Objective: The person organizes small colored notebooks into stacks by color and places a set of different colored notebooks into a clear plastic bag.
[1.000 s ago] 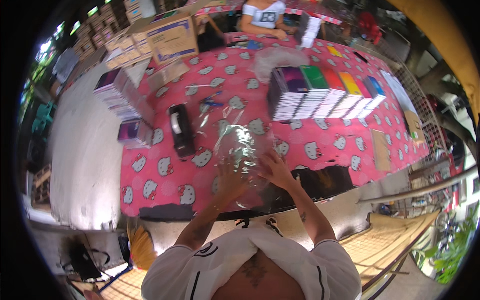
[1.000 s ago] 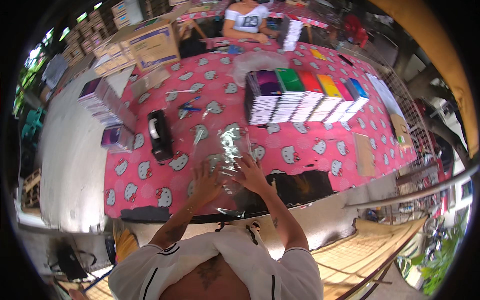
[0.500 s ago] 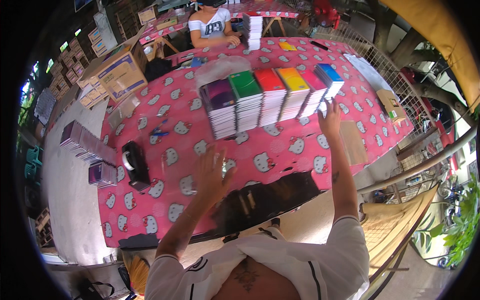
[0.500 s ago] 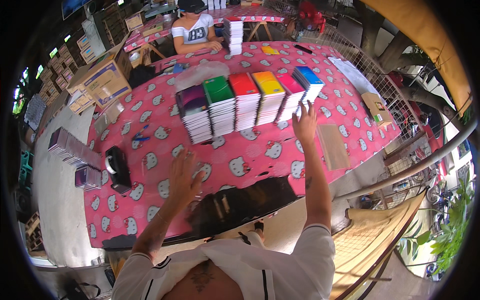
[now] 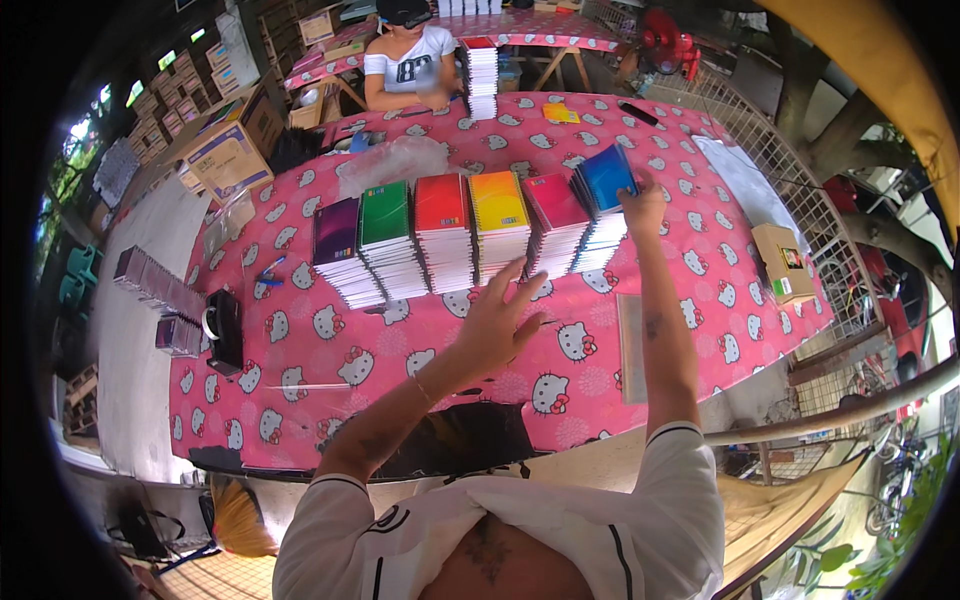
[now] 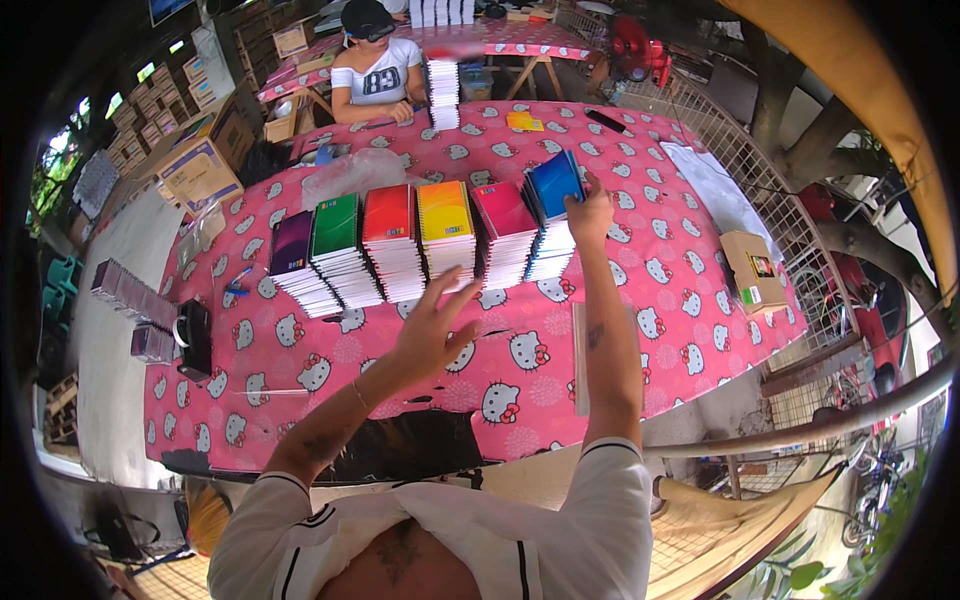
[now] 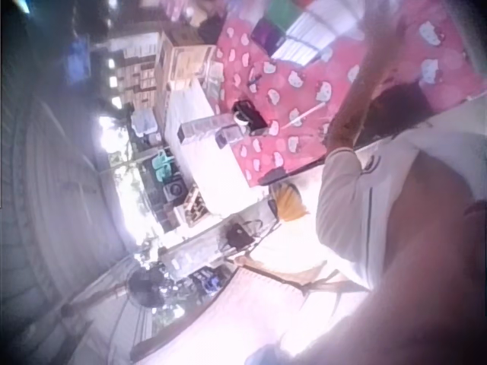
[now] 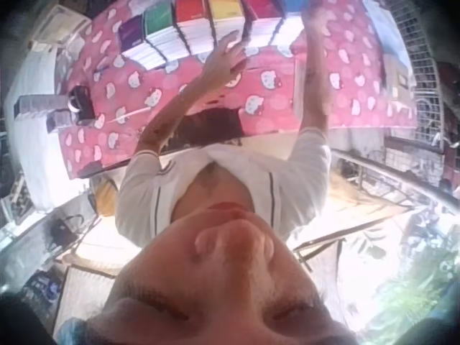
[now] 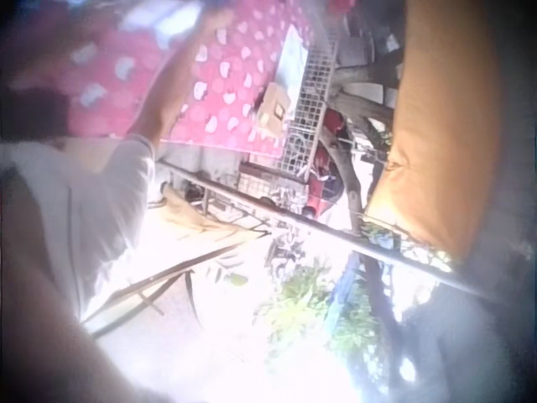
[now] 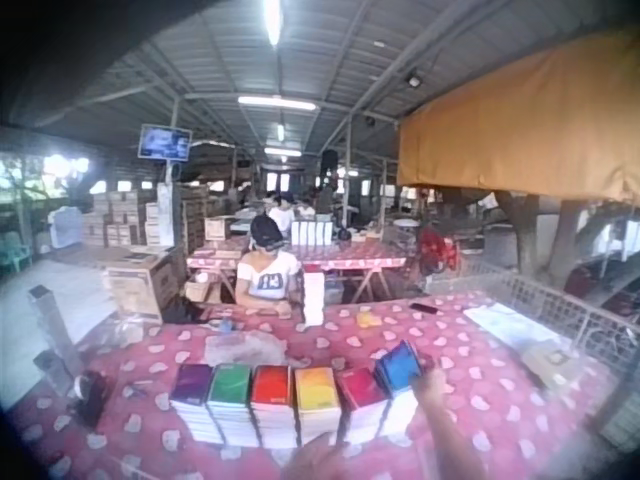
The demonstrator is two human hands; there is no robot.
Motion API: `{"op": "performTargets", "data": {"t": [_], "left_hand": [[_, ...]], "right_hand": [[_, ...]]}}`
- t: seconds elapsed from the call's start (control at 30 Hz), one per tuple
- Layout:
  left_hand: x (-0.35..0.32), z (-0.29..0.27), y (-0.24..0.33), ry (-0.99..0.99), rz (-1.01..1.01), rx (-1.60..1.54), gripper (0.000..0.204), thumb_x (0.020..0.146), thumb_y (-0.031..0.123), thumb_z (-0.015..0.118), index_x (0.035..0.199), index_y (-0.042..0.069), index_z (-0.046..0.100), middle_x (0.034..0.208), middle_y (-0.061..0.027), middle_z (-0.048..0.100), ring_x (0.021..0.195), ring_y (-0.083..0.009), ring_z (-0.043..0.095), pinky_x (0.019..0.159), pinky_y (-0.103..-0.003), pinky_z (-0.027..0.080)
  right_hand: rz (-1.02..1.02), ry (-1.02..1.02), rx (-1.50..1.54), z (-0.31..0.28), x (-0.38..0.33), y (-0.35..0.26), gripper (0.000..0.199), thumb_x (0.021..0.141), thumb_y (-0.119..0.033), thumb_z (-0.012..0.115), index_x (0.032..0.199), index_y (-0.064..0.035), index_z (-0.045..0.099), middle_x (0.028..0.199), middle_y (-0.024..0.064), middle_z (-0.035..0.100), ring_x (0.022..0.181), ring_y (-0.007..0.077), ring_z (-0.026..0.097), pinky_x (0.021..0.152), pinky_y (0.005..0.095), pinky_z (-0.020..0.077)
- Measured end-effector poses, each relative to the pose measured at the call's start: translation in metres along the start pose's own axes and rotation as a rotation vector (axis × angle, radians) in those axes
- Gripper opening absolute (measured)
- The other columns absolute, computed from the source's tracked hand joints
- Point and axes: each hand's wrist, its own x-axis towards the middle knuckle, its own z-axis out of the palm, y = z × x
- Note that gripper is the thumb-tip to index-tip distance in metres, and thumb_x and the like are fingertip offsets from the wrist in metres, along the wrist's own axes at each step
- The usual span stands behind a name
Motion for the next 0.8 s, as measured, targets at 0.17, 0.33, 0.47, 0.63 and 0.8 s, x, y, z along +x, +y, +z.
{"op": "performTargets", "data": {"t": [0.17,0.33,0.47,0.63,0.8], "left_hand": [[0.030,-0.051,0.040,0.334,0.061,0.336,0.055,0.087,0.024,0.072,0.135,0.004,0.054,0.131,-0.0245,0.052,0.115,-0.0387,0.055,0.093,-0.047,0.047],[-0.061,-0.019,0.013,-0.277,-0.623,-0.320,0.034,0.085,0.021,0.077,0.104,-0.002,0.061,0.078,-0.0104,0.064,0.066,-0.0236,0.062,0.064,-0.034,0.048],[-0.181,0.040,-0.024,-0.168,-0.777,0.101,0.045,0.084,0.026,0.077,0.117,0.003,0.057,0.111,-0.0179,0.059,0.096,-0.0317,0.060,0.078,-0.043,0.049],[-0.151,0.032,-0.016,0.039,-0.619,0.239,0.058,0.085,0.028,0.075,0.132,0.005,0.050,0.128,-0.0211,0.047,0.118,-0.0407,0.050,0.092,-0.052,0.046],[-0.097,0.001,-0.019,0.254,-0.485,0.118,0.058,0.086,0.022,0.073,0.136,0.003,0.049,0.126,-0.0223,0.049,0.110,-0.0410,0.053,0.090,-0.049,0.048]], "right_hand": [[-0.415,-0.643,0.474,-0.105,-0.074,-0.121,0.054,0.077,0.007,0.069,0.128,-0.0077,0.060,0.109,0.0112,0.068,0.091,0.0260,0.066,0.080,0.0356,0.0537],[-0.538,-1.192,0.658,-0.087,-0.151,-0.131,0.052,0.082,0.000,0.074,0.130,-0.0046,0.056,0.113,0.0125,0.065,0.100,0.0213,0.064,0.081,0.0333,0.0513],[-0.580,-0.705,0.514,-0.014,-0.147,-0.126,0.054,0.087,-0.015,0.074,0.136,-0.0039,0.053,0.117,0.0172,0.064,0.101,0.0271,0.065,0.084,0.0387,0.0527],[-0.164,-0.477,0.027,0.067,-0.100,-0.138,0.065,0.087,-0.039,0.071,0.138,-0.0038,0.053,0.118,0.0248,0.064,0.105,0.0424,0.065,0.088,0.0518,0.0523],[-0.146,-0.529,-0.106,0.073,-0.095,-0.160,0.069,0.082,-0.033,0.076,0.139,-0.0015,0.051,0.118,0.0258,0.065,0.102,0.0385,0.068,0.085,0.0479,0.0544]]}}
